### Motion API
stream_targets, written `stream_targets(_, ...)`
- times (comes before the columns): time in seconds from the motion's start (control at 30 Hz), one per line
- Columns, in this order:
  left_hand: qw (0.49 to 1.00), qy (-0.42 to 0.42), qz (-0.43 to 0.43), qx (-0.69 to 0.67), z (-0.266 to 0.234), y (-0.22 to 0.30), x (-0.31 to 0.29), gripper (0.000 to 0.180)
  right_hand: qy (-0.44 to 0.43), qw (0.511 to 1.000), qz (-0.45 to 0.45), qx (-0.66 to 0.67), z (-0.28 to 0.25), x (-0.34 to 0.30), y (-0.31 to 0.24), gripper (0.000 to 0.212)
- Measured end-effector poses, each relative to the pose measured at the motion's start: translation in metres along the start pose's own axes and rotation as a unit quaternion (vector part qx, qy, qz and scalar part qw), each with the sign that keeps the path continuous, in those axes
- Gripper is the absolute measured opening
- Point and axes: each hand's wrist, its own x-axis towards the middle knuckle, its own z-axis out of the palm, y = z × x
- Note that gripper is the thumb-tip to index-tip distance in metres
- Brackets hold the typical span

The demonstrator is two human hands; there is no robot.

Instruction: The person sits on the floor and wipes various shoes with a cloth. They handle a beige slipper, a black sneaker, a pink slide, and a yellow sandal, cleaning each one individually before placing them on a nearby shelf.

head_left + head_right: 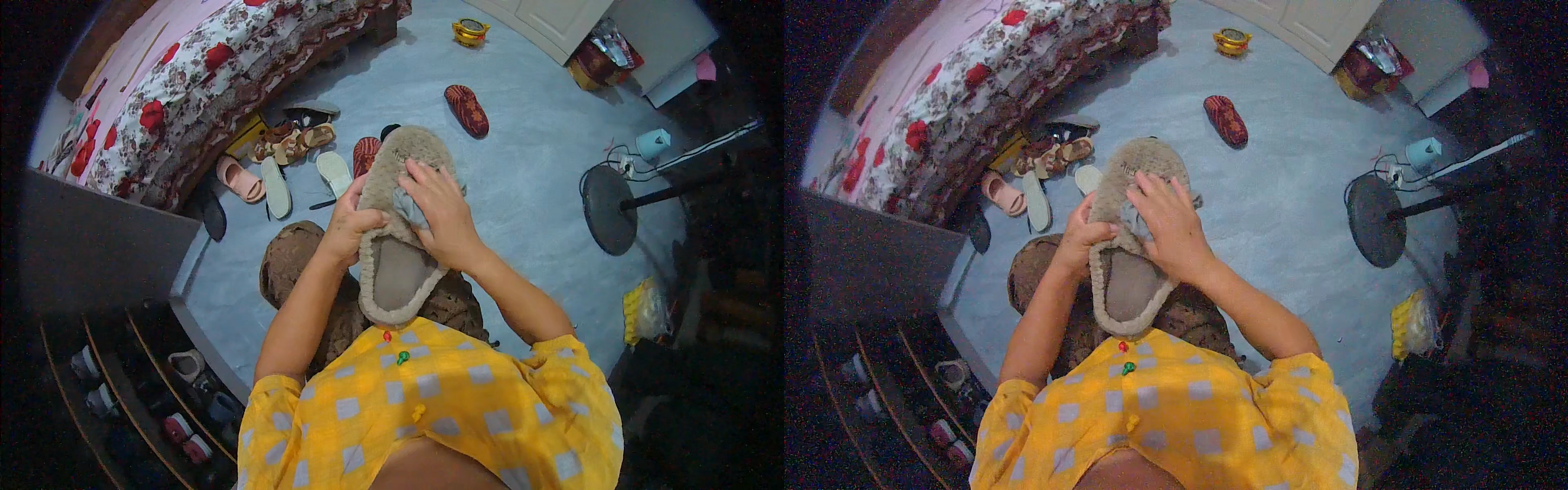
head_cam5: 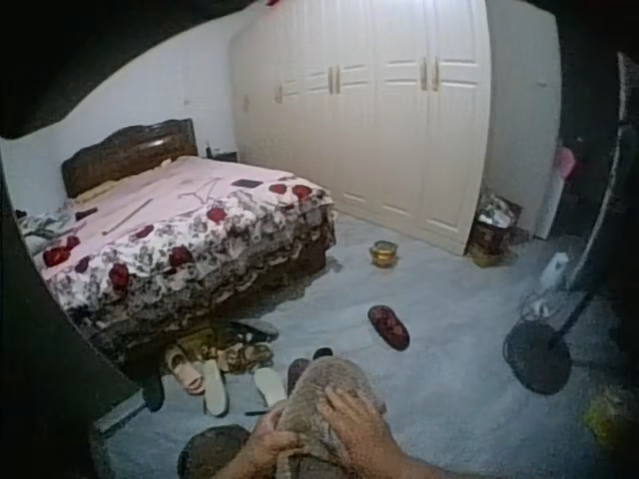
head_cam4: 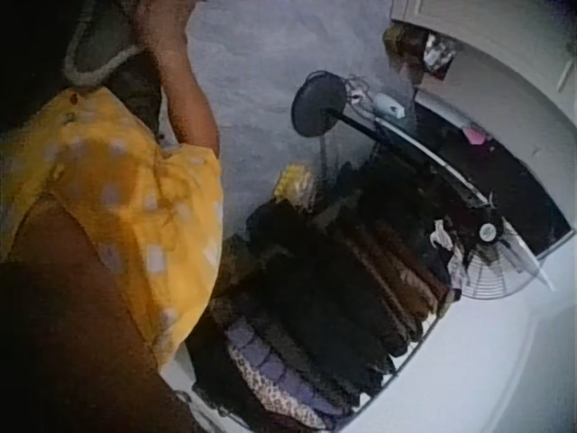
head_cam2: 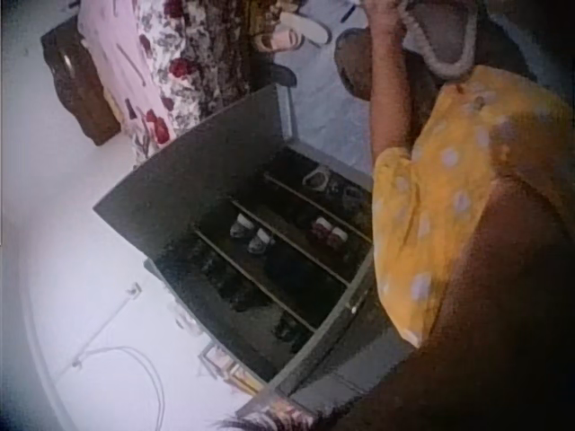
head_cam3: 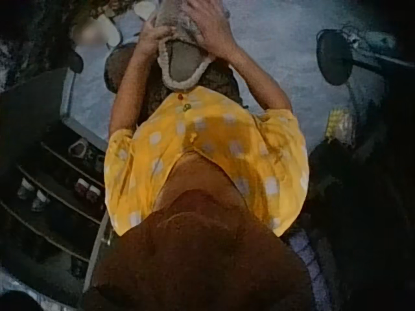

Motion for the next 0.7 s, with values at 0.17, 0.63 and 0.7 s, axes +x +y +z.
stream_targets(0.17,0.999,-0.017,0.020,-0.030,0.005,0.000,0.005,0.067,-0.063,0.988,-0.043,0.133,-0.014,-0.015,-0.026,0.068)
stream_targets(0.63,0.999,-0.014,0.031,0.026,0.000,-0.011,0.008,0.070,0.053,0.995,-0.014,-0.080,0.000,0.073,0.027,0.046)
stream_targets(0.7,0.998,-0.023,0.035,0.048,0.001,-0.007,0.005,0.070,0.037,0.997,-0.041,-0.046,0.001,0.061,0.018,0.047)
